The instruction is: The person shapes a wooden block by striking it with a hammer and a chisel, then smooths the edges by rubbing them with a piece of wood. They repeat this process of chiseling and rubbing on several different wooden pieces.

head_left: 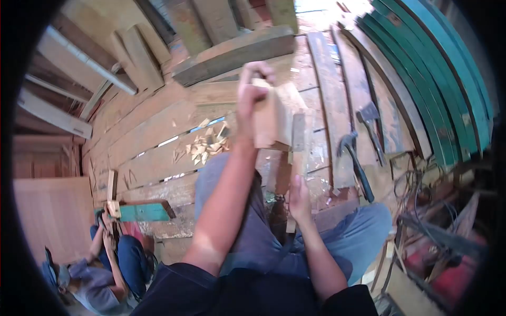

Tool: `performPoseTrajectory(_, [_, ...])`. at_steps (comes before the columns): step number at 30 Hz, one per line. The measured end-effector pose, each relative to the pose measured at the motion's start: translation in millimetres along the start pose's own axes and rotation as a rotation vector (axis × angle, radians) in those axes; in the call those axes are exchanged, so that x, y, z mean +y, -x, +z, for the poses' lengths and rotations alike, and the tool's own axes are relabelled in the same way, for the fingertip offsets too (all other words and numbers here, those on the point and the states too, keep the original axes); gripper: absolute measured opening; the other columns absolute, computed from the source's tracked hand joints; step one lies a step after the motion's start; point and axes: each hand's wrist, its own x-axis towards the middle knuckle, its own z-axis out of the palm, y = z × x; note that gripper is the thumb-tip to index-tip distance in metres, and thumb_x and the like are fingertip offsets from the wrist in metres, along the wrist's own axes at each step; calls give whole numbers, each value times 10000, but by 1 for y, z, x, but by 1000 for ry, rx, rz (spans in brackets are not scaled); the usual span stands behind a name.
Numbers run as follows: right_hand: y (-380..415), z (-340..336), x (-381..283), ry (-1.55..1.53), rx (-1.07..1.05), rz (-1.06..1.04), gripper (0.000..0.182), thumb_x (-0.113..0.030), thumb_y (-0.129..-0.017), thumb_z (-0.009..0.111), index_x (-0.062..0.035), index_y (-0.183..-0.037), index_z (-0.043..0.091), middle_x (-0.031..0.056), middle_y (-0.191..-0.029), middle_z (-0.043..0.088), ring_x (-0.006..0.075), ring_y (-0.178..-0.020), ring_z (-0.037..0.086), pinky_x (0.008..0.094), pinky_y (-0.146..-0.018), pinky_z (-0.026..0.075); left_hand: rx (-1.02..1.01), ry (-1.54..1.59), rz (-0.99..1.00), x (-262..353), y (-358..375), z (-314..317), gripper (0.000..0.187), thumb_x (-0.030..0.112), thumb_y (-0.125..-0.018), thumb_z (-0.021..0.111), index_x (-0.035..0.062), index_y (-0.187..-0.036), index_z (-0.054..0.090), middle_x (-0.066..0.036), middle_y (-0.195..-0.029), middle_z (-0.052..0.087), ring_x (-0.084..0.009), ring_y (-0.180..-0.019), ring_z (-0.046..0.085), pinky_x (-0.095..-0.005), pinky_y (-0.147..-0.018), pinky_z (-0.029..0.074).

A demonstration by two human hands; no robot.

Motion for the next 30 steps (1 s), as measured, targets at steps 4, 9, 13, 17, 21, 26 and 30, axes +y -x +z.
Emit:
performPoseTrajectory(4, [1, 4, -16, 121, 58, -244, 439, -460, -1031, 364, -41, -972, 484, 36, -537, 443, 123, -431, 489, 298, -405, 398, 8, 131, -43, -7, -7, -2, 294, 225, -682, 535, 46, -885, 419, -66, -874, 379, -165, -839, 364, -282, -779, 317])
performPoseTrajectory(9, [1, 4, -12, 307, 163, -304, 496, -455, -1021, 365, 15, -1042, 523, 236, -780, 566, 396, -783, 566, 430, -664, 456, 3, 157, -146, -6, -14, -8, 302, 236, -649, 534, 57, -859, 410, -52, -844, 369, -154, -796, 360, -271, -746, 312])
performPoseTrajectory(13, [-19, 1, 6, 199, 60, -410, 490, -425, -1029, 397, 13, -1237, 469, 20, -571, 456, 101, -471, 460, 278, -446, 376, -72, 195, -154, -11, -29, -18, 314, 228, -639, 538, 44, -856, 405, -57, -854, 381, -151, -781, 362, -274, -730, 323])
performPoseTrajectory(17, [3, -6, -25, 122, -102, -157, 563, -487, -1008, 395, 10, -1228, 542, 247, -878, 623, 339, -860, 636, 408, -786, 467, -50, 157, -183, -9, -20, -15, 322, 238, -640, 535, 35, -861, 417, -64, -849, 381, -154, -782, 362, -274, -723, 322])
performPoseTrajectory(21, [-16, -12, 9, 160, 26, -184, 529, -477, -1022, 387, -29, -1281, 494, 64, -670, 490, 145, -560, 469, 296, -527, 373, -74, 145, -182, -11, -22, -20, 327, 239, -631, 538, 40, -860, 419, -59, -846, 372, -153, -781, 362, -277, -732, 321])
performPoseTrajectory(26, [7, -12, -29, 153, -105, -211, 541, -460, -1024, 398, 28, -1200, 553, 215, -932, 645, 260, -881, 608, 368, -835, 471, -83, 108, -181, -12, -19, -11, 317, 250, -638, 526, 52, -854, 405, -56, -856, 357, -155, -821, 361, -275, -753, 312])
performPoseTrajectory(30, [-24, -25, 27, 337, 95, 120, 519, -427, -1018, 434, 50, -1188, 551, 238, -927, 652, 329, -872, 654, 414, -822, 497, -84, 46, -175, -10, -19, -1, 319, 272, -639, 525, 66, -851, 404, -59, -866, 347, -157, -827, 356, -275, -757, 309])
